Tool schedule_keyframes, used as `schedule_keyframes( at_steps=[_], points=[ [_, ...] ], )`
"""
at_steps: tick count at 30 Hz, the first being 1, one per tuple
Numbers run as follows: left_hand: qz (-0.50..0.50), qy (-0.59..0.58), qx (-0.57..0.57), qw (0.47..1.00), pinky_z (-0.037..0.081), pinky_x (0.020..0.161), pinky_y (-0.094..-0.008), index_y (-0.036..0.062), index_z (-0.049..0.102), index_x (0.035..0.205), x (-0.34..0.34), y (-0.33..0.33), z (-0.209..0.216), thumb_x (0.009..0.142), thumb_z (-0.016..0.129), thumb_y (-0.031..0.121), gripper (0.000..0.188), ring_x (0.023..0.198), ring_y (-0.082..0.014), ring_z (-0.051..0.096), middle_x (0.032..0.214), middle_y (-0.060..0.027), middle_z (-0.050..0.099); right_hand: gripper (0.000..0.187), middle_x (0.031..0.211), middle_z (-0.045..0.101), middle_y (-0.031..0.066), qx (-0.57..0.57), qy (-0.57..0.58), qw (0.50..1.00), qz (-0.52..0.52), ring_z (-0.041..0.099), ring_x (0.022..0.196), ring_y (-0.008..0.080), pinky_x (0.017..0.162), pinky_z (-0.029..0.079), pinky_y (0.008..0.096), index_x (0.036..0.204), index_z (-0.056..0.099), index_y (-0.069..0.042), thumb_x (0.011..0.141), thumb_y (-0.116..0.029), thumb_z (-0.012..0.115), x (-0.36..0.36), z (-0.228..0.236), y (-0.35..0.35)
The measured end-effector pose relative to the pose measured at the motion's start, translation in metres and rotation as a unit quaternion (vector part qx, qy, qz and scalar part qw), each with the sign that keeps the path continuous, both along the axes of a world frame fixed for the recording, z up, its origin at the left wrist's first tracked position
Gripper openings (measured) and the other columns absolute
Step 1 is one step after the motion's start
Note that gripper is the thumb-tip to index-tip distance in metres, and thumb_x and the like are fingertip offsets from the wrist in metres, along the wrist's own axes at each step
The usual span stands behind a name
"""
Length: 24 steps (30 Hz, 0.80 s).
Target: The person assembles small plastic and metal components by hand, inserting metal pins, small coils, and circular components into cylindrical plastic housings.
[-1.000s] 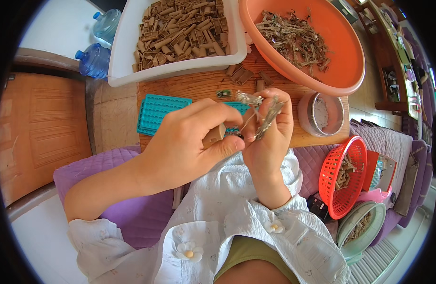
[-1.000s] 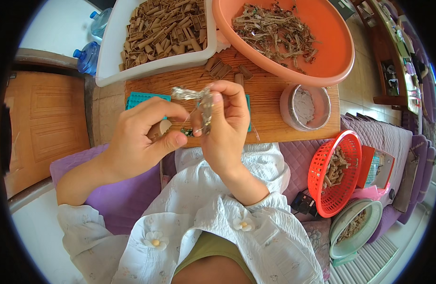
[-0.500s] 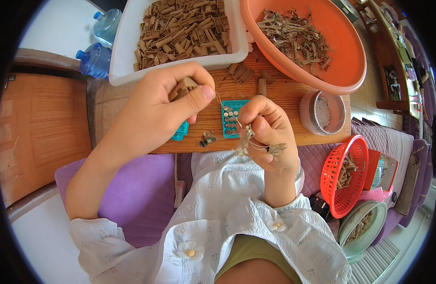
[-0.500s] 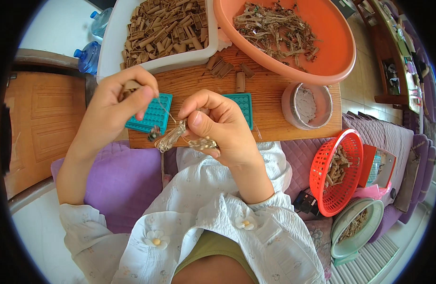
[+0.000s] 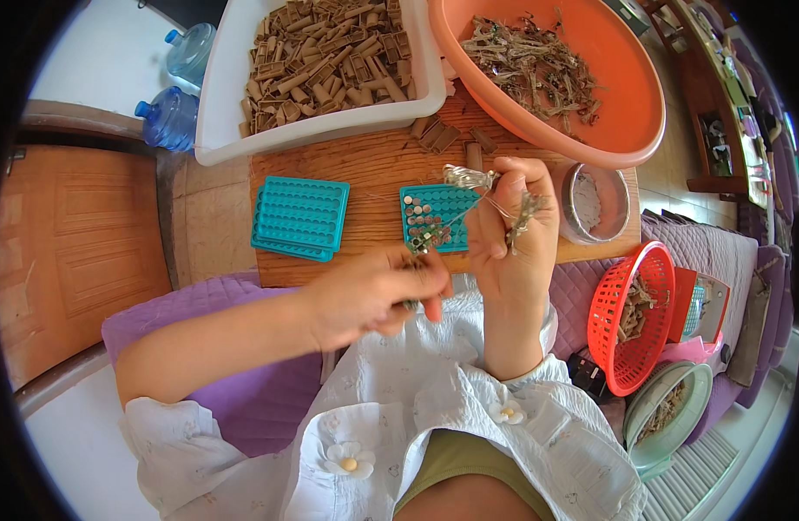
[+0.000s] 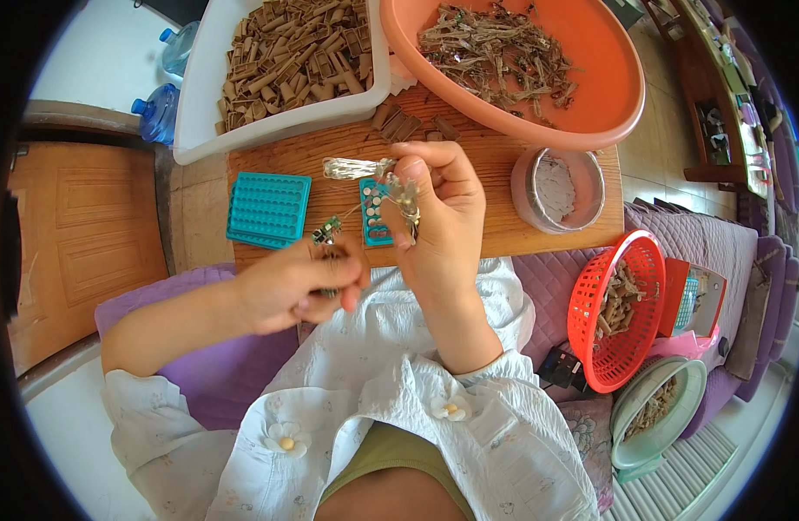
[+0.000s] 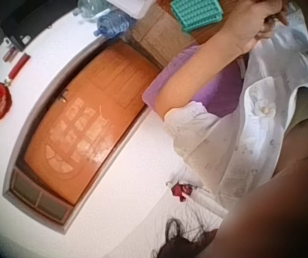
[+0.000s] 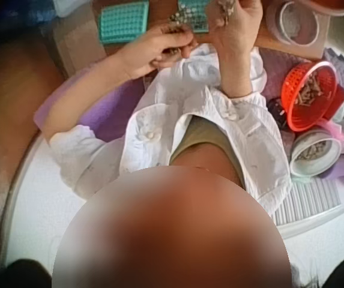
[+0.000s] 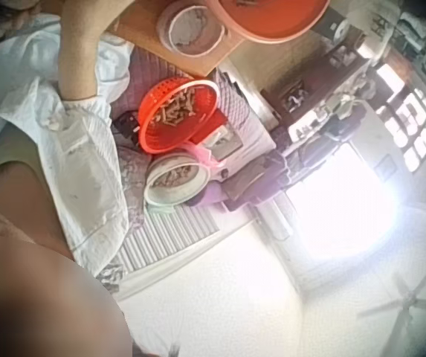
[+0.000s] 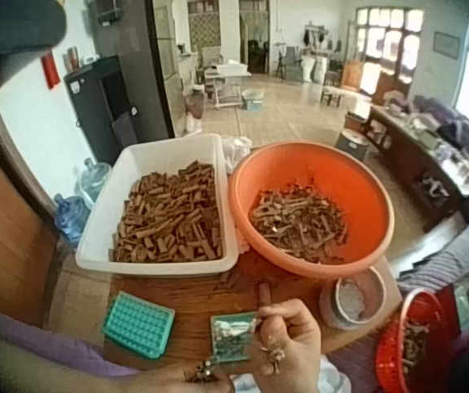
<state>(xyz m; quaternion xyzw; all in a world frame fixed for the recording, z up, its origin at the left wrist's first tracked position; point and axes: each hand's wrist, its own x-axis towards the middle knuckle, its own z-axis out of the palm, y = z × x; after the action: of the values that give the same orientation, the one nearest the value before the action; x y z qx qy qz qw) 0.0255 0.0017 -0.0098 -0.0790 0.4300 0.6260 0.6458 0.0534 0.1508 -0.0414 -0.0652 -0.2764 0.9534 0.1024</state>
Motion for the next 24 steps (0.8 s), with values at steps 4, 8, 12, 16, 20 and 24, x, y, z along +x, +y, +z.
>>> schedule_keyframes(
  at_steps=[4,8,12,16,20,24],
  points=[
    [-0.024,0.06,0.013,0.998,0.021,0.037,-0.0173,0.0041,0.049,0.084,0.01,-0.004,0.027,0.086,0.047,0.021,0.018,0.04,-0.0039,0.027,0.066,-0.0073,0.055,0.016,0.059,0.047,-0.0023,0.181,-0.009,0.982,-0.055,0.033,0.038,0.0012,0.035,0.021,0.0162,0.09,0.051,-0.001,0.082,-0.015,0.054,-0.004,-0.001,0.003],
    [0.004,0.318,0.054,0.947,0.029,0.04,-0.0169,0.0013,0.052,0.081,0.009,-0.01,0.04,0.085,0.049,0.02,0.019,0.045,-0.003,0.038,0.068,-0.0077,0.057,0.015,0.063,0.051,-0.0007,0.334,-0.044,0.94,-0.058,0.039,0.043,0.0009,0.035,0.026,0.0143,0.086,0.055,0.0,0.079,-0.012,0.059,-0.007,-0.004,0.011],
    [-0.041,0.407,-0.031,0.912,0.032,0.043,-0.0172,-0.0007,0.054,0.084,-0.009,-0.015,0.059,0.083,0.052,0.023,0.024,0.048,-0.0021,0.041,0.072,-0.0068,0.059,0.014,0.064,0.053,0.0004,0.343,-0.048,0.938,-0.02,0.041,0.046,0.001,0.035,0.028,0.0139,0.084,0.056,0.001,0.077,-0.01,0.061,-0.006,-0.001,0.018],
    [-0.088,0.535,-0.074,0.837,0.029,0.042,-0.016,-0.0023,0.054,0.092,-0.019,-0.016,0.059,0.079,0.057,0.032,0.037,0.047,0.0001,0.037,0.075,-0.0051,0.06,0.014,0.062,0.052,0.0004,0.259,-0.022,0.965,-0.019,0.041,0.046,0.0009,0.035,0.028,0.014,0.084,0.056,0.002,0.078,-0.01,0.06,-0.006,-0.006,0.022],
    [-0.045,0.552,-0.099,0.827,0.026,0.042,-0.0149,-0.0015,0.054,0.095,-0.018,-0.014,0.053,0.077,0.058,0.037,0.042,0.047,0.0017,0.035,0.076,-0.0035,0.06,0.015,0.062,0.054,0.0015,0.256,0.023,0.966,-0.039,0.041,0.046,0.0012,0.037,0.03,0.0144,0.085,0.055,0.002,0.078,-0.011,0.059,-0.002,-0.004,0.016],
    [-0.051,0.564,-0.12,0.816,0.026,0.042,-0.0163,-0.0005,0.054,0.095,-0.012,-0.01,0.043,0.077,0.059,0.037,0.041,0.047,0.0002,0.034,0.072,-0.0011,0.058,0.015,0.066,0.055,0.0031,0.272,0.058,0.955,-0.108,0.043,0.046,0.0025,0.04,0.033,0.0152,0.086,0.055,0.002,0.078,-0.011,0.06,0.002,-0.004,0.001]
  ],
)
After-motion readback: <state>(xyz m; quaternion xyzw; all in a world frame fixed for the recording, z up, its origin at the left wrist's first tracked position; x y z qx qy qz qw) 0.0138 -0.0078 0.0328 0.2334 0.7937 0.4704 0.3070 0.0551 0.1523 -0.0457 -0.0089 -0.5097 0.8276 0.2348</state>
